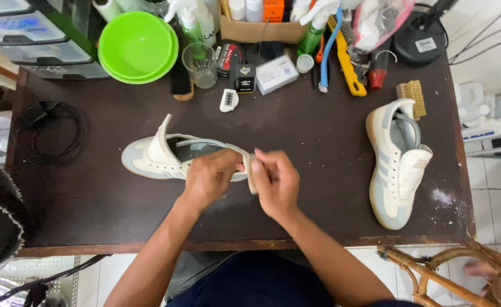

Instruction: The person scrubs the upper and collar of a white sneaker with a small brush, then uses a sponge to wipe the same areas. The person rotates the shoe to access different sides and continues scrubbing and wiping throughout the clip.

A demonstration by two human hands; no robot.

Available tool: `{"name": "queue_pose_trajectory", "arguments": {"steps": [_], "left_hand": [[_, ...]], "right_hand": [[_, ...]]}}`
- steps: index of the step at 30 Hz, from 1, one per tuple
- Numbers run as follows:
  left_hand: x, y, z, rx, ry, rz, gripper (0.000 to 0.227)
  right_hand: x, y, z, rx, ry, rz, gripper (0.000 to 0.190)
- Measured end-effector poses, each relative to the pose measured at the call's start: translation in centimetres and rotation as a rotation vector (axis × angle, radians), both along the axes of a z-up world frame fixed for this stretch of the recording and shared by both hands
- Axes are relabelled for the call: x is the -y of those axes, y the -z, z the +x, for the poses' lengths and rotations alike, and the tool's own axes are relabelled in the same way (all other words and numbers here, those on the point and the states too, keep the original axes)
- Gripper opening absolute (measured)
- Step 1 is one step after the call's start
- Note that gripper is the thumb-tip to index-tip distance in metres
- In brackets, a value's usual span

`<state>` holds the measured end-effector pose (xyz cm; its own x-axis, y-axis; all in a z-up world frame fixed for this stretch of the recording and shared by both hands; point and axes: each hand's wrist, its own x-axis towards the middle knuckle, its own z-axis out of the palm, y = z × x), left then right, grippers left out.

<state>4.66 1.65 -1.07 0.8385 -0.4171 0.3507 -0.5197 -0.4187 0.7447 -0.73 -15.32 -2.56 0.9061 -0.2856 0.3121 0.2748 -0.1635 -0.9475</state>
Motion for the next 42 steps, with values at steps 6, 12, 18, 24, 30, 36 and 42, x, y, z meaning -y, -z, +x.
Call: {"name": "queue_pose_trajectory", "arguments": {"steps": [6,12,18,24,30,36,42], "left_hand": [[0.0,-0.1,-0.1,-0.007,0.008,0.02,0.011],[-0.1,0.3,-0.3,-0.021,-0.001,-0.001,0.01],[-0.1,-0.1,0.0,0.015,0.014,-0.008,0.011],[-0.2,0.3,-0.2,0.011,0.001,0.017,0.013],[-0.3,0.4,0.0,-0.017,0.003,0.002,0.016],[-0.3,0.0,0.0,-0.007,0.011,0.018,0.013],[-0.4,0.3,-0.1,-0.051,0.007,-0.015,0.012]], "right_hand": [[0.2,0.9,3.6,0.065,-0.003,0.071,0.016],[-0.3,1.4,-1.8,-0.05,0.011,0.143,0.016],[-0.3,0.6,4.9,0.11,-0.005,0.049,0.017],[-0.4,0.4,-0.4,0.052,0.018,-0.021,0.018],[0.0,-0.7,3.2,0.102,0.021,-0.03,0.017],[0.1,1.2,1.7,0.04,0.086,-0.078,0.017],[-0.3,-0.4,0.4,0.077,0.003,-0.058,0.016]]}}
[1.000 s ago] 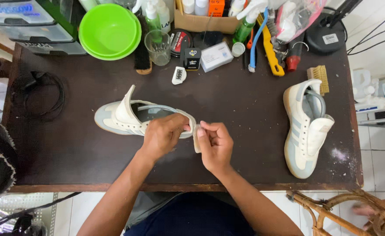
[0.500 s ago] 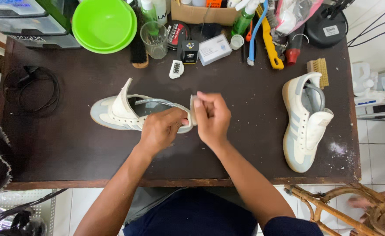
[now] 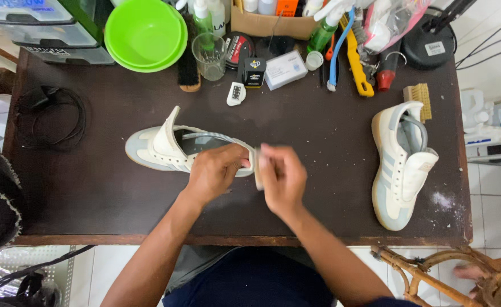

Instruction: The person scrubs the upper and collar of a white sneaker with a small brush, then uses a sponge to wipe the same areas. The person rotates the shoe to access different sides and continues scrubbing and wiping throughout the clip.

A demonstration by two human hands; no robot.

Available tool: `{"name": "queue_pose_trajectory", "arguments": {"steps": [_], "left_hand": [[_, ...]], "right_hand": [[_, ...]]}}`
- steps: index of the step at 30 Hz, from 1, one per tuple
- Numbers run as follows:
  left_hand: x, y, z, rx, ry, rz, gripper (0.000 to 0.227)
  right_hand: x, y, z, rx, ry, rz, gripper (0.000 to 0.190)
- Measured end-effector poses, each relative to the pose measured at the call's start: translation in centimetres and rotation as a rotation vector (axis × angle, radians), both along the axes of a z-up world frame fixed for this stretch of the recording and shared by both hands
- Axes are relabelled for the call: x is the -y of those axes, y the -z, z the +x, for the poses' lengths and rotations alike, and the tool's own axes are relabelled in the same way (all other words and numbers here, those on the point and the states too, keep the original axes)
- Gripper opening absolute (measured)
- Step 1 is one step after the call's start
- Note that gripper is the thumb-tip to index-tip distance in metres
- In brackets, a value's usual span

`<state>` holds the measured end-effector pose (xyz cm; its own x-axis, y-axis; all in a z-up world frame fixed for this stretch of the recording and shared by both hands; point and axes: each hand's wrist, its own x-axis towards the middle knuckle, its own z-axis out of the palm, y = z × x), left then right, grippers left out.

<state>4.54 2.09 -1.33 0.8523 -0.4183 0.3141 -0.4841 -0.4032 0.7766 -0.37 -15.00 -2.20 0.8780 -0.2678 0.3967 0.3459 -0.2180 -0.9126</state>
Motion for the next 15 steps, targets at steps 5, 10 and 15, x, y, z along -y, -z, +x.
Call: {"name": "queue_pose_trajectory", "arguments": {"steps": [5,10,15], "left_hand": [[0.0,-0.1,0.0,0.011,0.027,0.026,0.013],[-0.1,-0.5,0.2,-0.014,0.031,0.01,0.011],[-0.1,-0.9,0.2,-0.018,0.036,-0.004,0.008]], "right_hand": [[-0.1,-0.2,1.5,0.013,0.048,-0.032,0.015],[-0.6,-0.4,1.2,0.064,0.016,0.008,0.016],[-0.9,0.0,-0.1,0.005,0.041,-0.003,0.016]]}}
